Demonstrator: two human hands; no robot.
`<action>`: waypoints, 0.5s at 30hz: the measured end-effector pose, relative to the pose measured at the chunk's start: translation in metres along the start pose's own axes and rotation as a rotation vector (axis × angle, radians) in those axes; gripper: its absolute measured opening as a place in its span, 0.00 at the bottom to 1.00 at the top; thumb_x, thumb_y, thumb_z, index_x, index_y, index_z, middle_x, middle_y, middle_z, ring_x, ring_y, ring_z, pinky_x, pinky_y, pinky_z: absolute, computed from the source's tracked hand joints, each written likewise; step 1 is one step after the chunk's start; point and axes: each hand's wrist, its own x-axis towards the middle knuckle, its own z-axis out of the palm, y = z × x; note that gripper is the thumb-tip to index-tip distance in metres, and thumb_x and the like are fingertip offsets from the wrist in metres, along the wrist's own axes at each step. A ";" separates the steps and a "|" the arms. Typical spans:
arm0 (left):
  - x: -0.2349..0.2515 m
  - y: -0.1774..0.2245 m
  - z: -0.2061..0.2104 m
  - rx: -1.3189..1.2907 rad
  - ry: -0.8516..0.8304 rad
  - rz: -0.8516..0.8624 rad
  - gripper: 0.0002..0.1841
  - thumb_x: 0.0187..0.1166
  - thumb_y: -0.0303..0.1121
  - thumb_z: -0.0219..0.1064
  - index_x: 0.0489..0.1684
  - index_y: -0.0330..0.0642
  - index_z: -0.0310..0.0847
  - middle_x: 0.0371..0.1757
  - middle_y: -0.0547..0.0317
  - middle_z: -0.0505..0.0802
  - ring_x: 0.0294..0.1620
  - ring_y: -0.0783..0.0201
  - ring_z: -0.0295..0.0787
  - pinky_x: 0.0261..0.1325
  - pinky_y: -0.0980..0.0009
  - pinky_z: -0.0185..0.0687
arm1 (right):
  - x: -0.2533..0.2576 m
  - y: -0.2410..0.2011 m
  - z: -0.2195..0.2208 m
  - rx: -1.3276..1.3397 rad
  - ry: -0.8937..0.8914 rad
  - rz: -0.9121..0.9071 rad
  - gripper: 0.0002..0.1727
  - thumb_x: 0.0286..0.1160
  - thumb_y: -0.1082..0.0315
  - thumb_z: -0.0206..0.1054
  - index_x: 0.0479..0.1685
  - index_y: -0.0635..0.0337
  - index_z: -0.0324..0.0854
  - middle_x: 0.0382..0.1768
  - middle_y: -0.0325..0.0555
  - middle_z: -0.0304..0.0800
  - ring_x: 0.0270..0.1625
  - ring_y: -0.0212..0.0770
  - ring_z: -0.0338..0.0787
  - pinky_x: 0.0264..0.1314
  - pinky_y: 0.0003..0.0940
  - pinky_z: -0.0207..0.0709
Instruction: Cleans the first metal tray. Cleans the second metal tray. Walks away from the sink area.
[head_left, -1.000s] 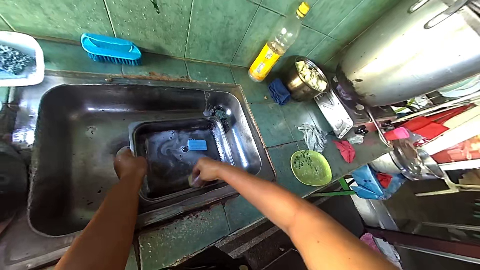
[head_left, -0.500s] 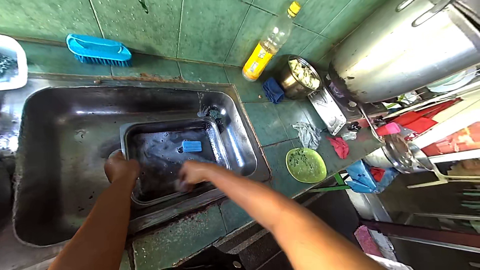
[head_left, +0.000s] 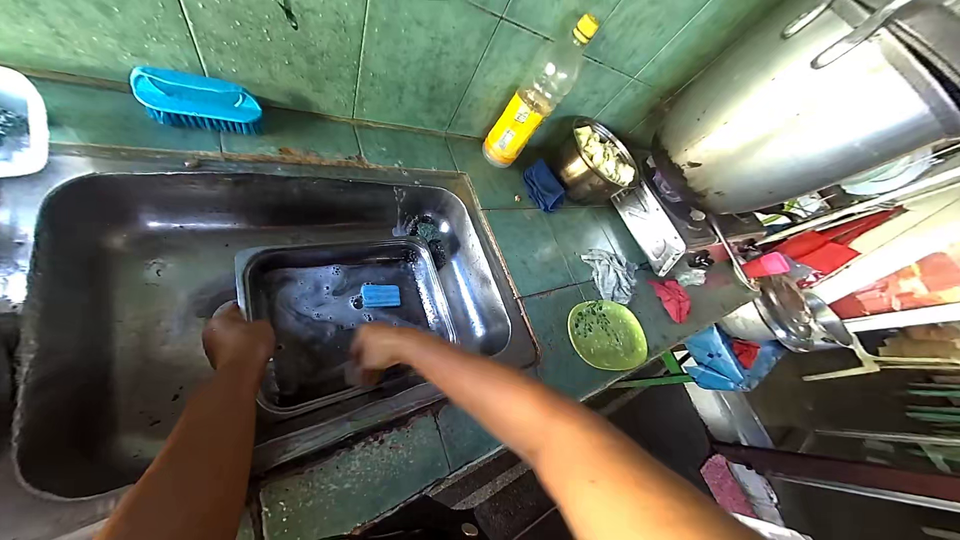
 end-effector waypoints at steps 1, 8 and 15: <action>0.000 0.001 -0.001 0.012 0.000 -0.005 0.13 0.78 0.26 0.69 0.56 0.28 0.83 0.58 0.22 0.88 0.65 0.26 0.84 0.65 0.26 0.72 | 0.012 -0.029 0.007 0.018 0.021 -0.061 0.14 0.75 0.65 0.76 0.48 0.68 0.91 0.49 0.61 0.94 0.56 0.59 0.93 0.65 0.65 0.81; 0.006 -0.001 -0.013 0.080 -0.003 -0.015 0.15 0.76 0.24 0.72 0.57 0.24 0.80 0.60 0.19 0.86 0.67 0.25 0.82 0.66 0.27 0.71 | -0.029 -0.004 0.011 -0.136 0.141 -0.199 0.11 0.78 0.69 0.71 0.43 0.70 0.91 0.45 0.63 0.93 0.57 0.61 0.91 0.65 0.63 0.79; 0.017 0.001 -0.017 0.256 -0.062 0.216 0.21 0.83 0.29 0.67 0.62 0.16 0.72 0.59 0.17 0.85 0.64 0.24 0.84 0.67 0.29 0.75 | -0.070 0.097 -0.020 -0.646 0.209 -0.182 0.03 0.61 0.77 0.77 0.32 0.62 0.91 0.47 0.53 0.92 0.63 0.58 0.86 0.63 0.61 0.76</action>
